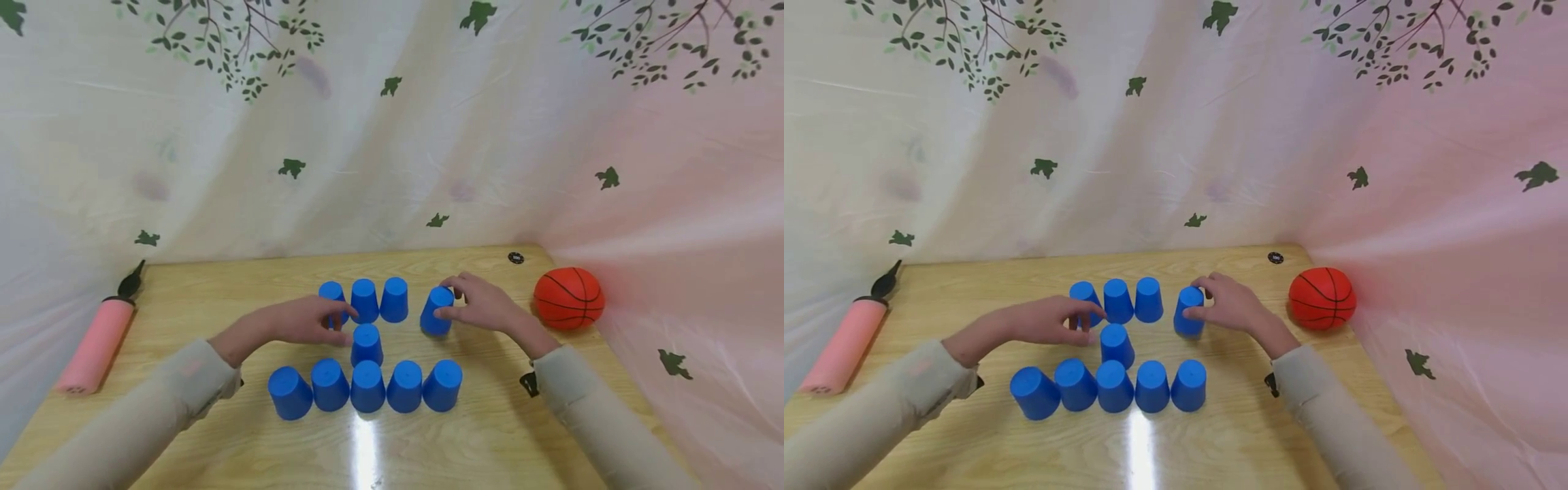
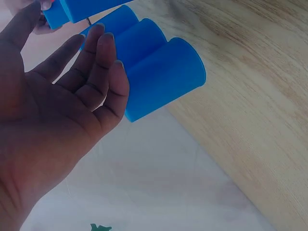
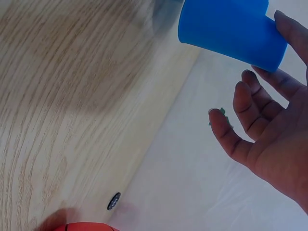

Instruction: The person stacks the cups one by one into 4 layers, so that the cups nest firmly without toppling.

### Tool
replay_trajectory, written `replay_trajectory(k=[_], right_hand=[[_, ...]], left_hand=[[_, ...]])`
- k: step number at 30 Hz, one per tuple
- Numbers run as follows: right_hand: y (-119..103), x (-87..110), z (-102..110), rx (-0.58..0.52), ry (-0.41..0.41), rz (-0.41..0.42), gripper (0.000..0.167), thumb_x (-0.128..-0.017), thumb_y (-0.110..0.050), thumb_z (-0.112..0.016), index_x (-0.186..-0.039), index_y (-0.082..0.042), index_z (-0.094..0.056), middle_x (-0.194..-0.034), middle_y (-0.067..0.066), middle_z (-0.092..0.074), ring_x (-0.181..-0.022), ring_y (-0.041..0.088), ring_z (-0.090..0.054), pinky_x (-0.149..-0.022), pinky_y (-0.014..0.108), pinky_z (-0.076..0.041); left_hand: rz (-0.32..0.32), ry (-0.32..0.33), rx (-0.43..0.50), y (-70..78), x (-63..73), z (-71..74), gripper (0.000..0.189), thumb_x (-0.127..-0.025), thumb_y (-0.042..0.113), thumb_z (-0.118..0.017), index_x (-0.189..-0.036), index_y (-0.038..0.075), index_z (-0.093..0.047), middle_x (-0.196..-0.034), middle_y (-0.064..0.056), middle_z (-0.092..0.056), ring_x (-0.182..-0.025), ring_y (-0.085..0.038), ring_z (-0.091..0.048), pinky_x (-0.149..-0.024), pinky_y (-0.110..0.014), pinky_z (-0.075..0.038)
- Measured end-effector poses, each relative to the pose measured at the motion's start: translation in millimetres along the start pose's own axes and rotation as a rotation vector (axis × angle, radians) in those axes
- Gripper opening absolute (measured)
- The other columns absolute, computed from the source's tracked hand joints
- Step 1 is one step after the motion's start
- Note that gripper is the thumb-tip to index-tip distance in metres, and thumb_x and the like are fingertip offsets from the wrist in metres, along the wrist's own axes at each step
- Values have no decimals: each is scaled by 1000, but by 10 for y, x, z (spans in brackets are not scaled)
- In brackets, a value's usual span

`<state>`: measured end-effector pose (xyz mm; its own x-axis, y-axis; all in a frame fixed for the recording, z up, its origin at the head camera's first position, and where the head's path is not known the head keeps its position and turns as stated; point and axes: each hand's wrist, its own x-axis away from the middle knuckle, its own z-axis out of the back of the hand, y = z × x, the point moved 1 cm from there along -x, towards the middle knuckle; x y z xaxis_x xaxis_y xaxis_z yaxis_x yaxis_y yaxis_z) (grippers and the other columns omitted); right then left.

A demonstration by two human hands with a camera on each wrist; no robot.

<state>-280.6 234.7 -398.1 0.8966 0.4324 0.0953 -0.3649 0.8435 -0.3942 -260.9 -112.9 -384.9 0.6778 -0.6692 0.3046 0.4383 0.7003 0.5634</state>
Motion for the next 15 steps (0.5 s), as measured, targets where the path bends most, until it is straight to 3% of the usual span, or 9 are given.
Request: replay_trajectory(k=[8, 15], right_hand=[[53, -101, -1, -14, 20, -16, 65, -89, -54, -68, -139, -15, -56, -118, 12, -61, -101, 27, -60, -75, 37, -53], [49, -188, -23, -25, 17, -54, 68, -89, -56, -68, -140, -13, -55, -122, 12, -60, -105, 28, -60, -79, 40, -55]], left_hand=[[14, -12, -11, -24, -57, -49, 61, -91, 49, -69, -141, 17, -55, -124, -9, -65, -104, -19, -61, -90, -40, -54], [-6, -7, -19, -7, -71, -79, 61, -92, 48, -69, -141, 15, -55, -125, -10, -65, -105, -19, -61, -90, -40, -54]])
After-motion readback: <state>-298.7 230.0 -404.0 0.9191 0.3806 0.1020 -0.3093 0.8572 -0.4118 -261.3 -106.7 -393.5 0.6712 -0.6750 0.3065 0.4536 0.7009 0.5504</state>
